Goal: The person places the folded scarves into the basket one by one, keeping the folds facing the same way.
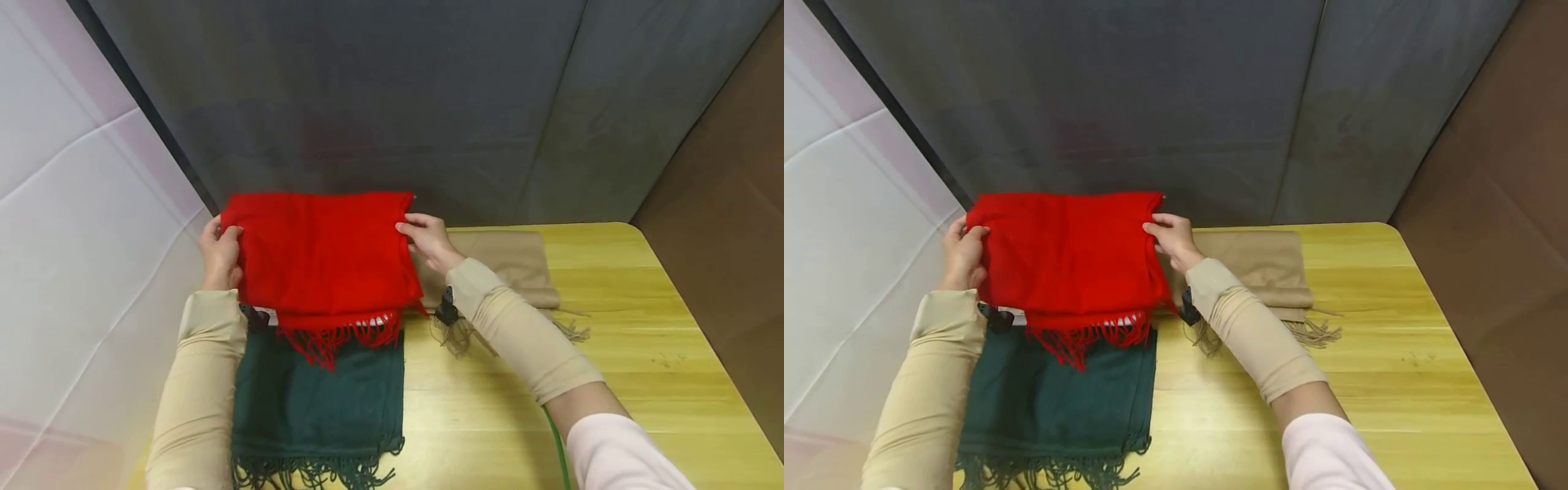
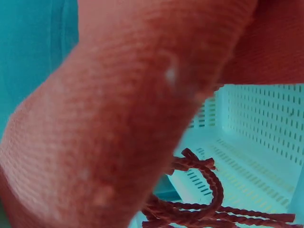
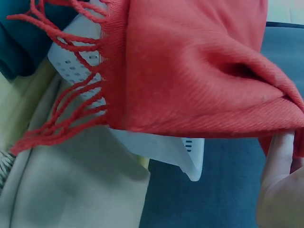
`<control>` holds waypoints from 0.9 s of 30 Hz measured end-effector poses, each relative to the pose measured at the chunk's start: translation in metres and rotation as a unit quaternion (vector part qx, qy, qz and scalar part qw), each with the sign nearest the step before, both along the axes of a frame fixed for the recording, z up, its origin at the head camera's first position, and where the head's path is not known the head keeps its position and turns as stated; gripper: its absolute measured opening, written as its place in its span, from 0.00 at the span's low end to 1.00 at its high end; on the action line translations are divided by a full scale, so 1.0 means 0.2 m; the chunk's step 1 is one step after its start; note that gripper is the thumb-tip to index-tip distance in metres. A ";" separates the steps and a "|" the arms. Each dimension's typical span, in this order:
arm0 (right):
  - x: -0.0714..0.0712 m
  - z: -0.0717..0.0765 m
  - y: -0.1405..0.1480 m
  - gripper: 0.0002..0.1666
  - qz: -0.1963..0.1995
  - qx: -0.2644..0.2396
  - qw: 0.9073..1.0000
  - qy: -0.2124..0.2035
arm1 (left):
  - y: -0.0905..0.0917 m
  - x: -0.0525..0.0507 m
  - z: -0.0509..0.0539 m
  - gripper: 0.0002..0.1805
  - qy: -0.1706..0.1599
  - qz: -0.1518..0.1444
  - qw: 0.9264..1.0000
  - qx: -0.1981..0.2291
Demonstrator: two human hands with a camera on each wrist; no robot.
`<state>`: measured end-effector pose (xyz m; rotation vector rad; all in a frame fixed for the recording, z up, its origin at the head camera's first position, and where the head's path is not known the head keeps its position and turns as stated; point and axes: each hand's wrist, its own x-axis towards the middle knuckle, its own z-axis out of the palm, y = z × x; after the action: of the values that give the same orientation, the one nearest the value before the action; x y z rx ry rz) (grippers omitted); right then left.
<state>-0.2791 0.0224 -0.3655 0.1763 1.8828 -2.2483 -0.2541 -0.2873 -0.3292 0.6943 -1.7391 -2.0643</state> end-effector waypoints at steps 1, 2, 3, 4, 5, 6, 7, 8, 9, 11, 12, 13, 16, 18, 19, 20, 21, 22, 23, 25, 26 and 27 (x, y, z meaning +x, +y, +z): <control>0.00 0.00 -0.01 0.24 0.001 0.004 1.000 0.001 | -0.01 0.00 0.00 0.12 0.000 0.004 1.000 0.001; -0.01 0.00 -0.01 0.24 0.001 0.008 1.000 0.002 | -0.01 0.00 0.00 0.12 -0.001 0.008 1.000 0.001; -0.02 0.01 -0.01 0.24 0.001 0.011 1.000 0.004 | -0.02 -0.01 0.00 0.13 -0.001 0.010 1.000 0.003; -0.02 0.01 -0.02 0.24 0.000 0.014 1.000 0.004 | -0.02 -0.01 0.00 0.14 -0.001 0.013 1.000 0.002; -0.03 0.01 -0.02 0.24 0.000 0.016 1.000 0.003 | -0.02 -0.01 -0.01 0.15 -0.002 0.014 1.000 0.002; -0.03 0.01 -0.03 0.24 0.000 0.020 1.000 0.003 | -0.03 -0.02 -0.01 0.15 0.000 0.017 1.000 0.003; -0.04 0.01 -0.03 0.23 0.000 0.023 1.000 0.003 | -0.03 -0.02 -0.01 0.16 0.002 0.020 1.000 0.002; -0.04 0.01 -0.04 0.23 0.000 0.028 1.000 0.003 | -0.03 -0.02 -0.02 0.17 0.003 0.022 1.000 -0.001; -0.04 0.01 -0.04 0.23 0.000 0.031 1.000 0.003 | -0.03 -0.03 -0.02 0.17 0.004 0.023 1.000 -0.002; -0.05 0.00 -0.05 0.23 0.002 0.037 0.999 0.003 | -0.02 -0.04 -0.04 0.18 0.003 0.022 1.000 -0.010; -0.05 0.00 -0.06 0.23 0.003 0.039 0.999 0.002 | -0.02 -0.04 -0.05 0.18 0.001 0.021 1.000 -0.014; -0.05 -0.01 -0.06 0.23 0.005 0.040 0.999 0.000 | -0.02 -0.04 -0.06 0.19 -0.003 0.019 1.000 -0.020; -0.05 -0.03 -0.08 0.22 0.010 0.038 0.999 -0.004 | -0.03 -0.04 -0.10 0.18 -0.009 0.021 0.999 -0.028; -0.05 -0.04 -0.10 0.22 0.014 0.035 0.999 -0.005 | -0.03 -0.04 -0.12 0.17 -0.010 0.031 0.999 -0.030; -0.05 -0.04 -0.10 0.22 0.016 0.033 0.999 -0.004 | -0.04 -0.04 -0.12 0.16 -0.008 0.037 0.999 -0.029; -0.05 -0.05 -0.11 0.22 0.017 0.031 0.999 -0.003 | -0.04 -0.05 -0.13 0.16 -0.005 0.044 0.999 -0.028; -0.05 -0.05 -0.12 0.22 0.019 0.032 0.999 -0.001 | -0.04 -0.05 -0.13 0.16 0.000 0.049 0.998 -0.025; -0.05 -0.05 -0.13 0.22 0.021 0.034 0.999 0.000 | -0.04 -0.05 -0.13 0.17 0.005 0.055 0.998 -0.021; -0.05 -0.05 -0.13 0.22 0.022 0.035 0.999 0.000 | -0.03 -0.05 -0.13 0.17 0.010 0.060 0.998 -0.017; -0.04 -0.05 -0.14 0.22 0.024 0.037 0.999 -0.004 | -0.03 -0.05 -0.13 0.17 0.018 0.064 0.998 -0.013; -0.04 -0.06 -0.15 0.22 0.023 0.041 0.999 -0.005 | -0.03 -0.06 -0.14 0.18 0.018 0.065 0.998 -0.012; -0.04 -0.07 -0.15 0.22 0.020 0.046 0.999 -0.006 | -0.03 -0.06 -0.14 0.18 0.015 0.064 0.998 -0.012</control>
<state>-0.2869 -0.0068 -0.3787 0.1633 1.9670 -2.1320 -0.2657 -0.2929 -0.3571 0.7430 -1.6544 -1.9554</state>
